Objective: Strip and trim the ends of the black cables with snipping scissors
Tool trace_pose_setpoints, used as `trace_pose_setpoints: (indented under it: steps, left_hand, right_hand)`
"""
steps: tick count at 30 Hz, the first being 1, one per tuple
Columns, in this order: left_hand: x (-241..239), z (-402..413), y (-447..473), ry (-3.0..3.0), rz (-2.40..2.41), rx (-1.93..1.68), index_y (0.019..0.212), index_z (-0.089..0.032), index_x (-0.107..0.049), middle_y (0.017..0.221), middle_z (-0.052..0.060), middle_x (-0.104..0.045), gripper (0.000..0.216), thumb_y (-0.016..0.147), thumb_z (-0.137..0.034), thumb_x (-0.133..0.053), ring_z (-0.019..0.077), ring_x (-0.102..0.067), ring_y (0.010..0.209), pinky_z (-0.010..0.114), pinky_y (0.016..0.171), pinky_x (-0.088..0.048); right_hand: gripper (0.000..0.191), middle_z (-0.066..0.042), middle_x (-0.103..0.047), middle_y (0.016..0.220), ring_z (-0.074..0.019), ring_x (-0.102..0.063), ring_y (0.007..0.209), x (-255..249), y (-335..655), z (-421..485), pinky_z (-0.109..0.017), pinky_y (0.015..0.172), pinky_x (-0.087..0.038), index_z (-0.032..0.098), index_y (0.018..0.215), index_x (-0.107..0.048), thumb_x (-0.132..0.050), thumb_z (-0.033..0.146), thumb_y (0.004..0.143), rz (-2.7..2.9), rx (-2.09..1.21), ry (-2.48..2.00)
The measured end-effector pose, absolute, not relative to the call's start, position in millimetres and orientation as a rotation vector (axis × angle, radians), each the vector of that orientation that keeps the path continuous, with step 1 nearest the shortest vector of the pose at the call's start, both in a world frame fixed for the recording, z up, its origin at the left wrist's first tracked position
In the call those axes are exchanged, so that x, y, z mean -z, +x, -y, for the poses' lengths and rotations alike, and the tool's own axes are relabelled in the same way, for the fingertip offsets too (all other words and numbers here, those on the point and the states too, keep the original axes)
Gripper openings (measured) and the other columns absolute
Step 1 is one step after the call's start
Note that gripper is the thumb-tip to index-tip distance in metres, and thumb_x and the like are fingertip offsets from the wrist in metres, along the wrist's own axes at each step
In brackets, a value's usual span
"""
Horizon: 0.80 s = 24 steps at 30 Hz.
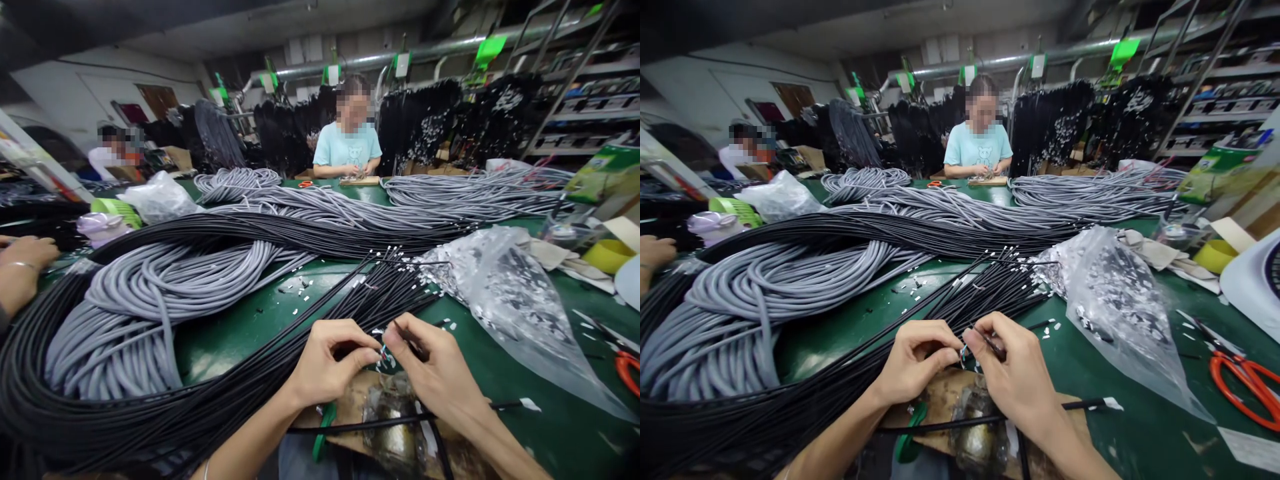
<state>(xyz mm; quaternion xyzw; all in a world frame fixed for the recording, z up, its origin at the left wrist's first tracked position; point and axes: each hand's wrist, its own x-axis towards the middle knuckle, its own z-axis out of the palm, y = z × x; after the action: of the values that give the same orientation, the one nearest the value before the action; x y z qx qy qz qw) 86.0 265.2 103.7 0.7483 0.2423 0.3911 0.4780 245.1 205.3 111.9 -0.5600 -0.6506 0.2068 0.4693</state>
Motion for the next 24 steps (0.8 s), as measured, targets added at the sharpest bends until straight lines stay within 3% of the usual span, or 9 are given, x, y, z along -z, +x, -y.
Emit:
trace_pose_setpoints:
  steps: [7, 12, 16, 24]
  left_hand:
    - [-106.9, -263.2, 86.6, 1.874, -0.651, -0.968, 0.072, -0.011, -0.070, 0.065, 0.006, -0.065, 0.012, 0.075, -0.021, -0.064, 0.0123, -0.056, 0.059, 0.022, 0.056, -0.042]
    - [-104.4, -261.4, 90.2, 1.563, -0.708, -0.835, 0.069, -0.009, -0.063, 0.054, 0.000, -0.053, 0.028, 0.078, -0.036, -0.060, 0.0049, -0.041, 0.041, 0.017, 0.040, -0.031]
    - [-107.6, -262.9, 91.4, 1.405, -0.624, -0.739, 0.065, -0.009, -0.057, 0.044, -0.005, -0.041, 0.041, 0.076, -0.049, -0.059, 0.0021, -0.030, 0.035, 0.017, 0.036, -0.024]
    - [-113.2, -265.0, 89.8, 1.381, -0.593, -0.760, 0.060, -0.010, -0.054, 0.043, -0.005, -0.040, 0.042, 0.075, -0.049, -0.059, 0.0015, -0.028, 0.034, 0.017, 0.036, -0.021]
  right_hand:
    - [0.027, 0.003, -0.042, 0.061, -0.0088, -0.039, 0.054, -112.9, 245.5, -204.4, -0.021, 0.048, -0.031, 0.018, 0.069, -0.045, -0.040, 0.030, 0.092, 1.667, -0.554, -1.302]
    - [0.020, 0.002, -0.046, 0.065, -0.0101, -0.042, 0.056, -113.2, 245.9, -205.0, -0.023, 0.051, -0.033, 0.018, 0.073, -0.047, -0.040, 0.024, 0.092, 1.707, -0.490, -1.232]
    - [0.015, 0.000, -0.051, 0.070, -0.0108, -0.047, 0.060, -113.5, 244.1, -205.9, -0.022, 0.054, -0.037, 0.018, 0.079, -0.050, -0.041, 0.019, 0.091, 1.744, -0.415, -1.174]
    - [0.013, 0.000, -0.056, 0.074, -0.0104, -0.053, 0.062, -117.0, 243.5, -205.9, -0.021, 0.057, -0.043, 0.019, 0.087, -0.058, -0.046, 0.014, 0.088, 1.657, -0.271, -1.184]
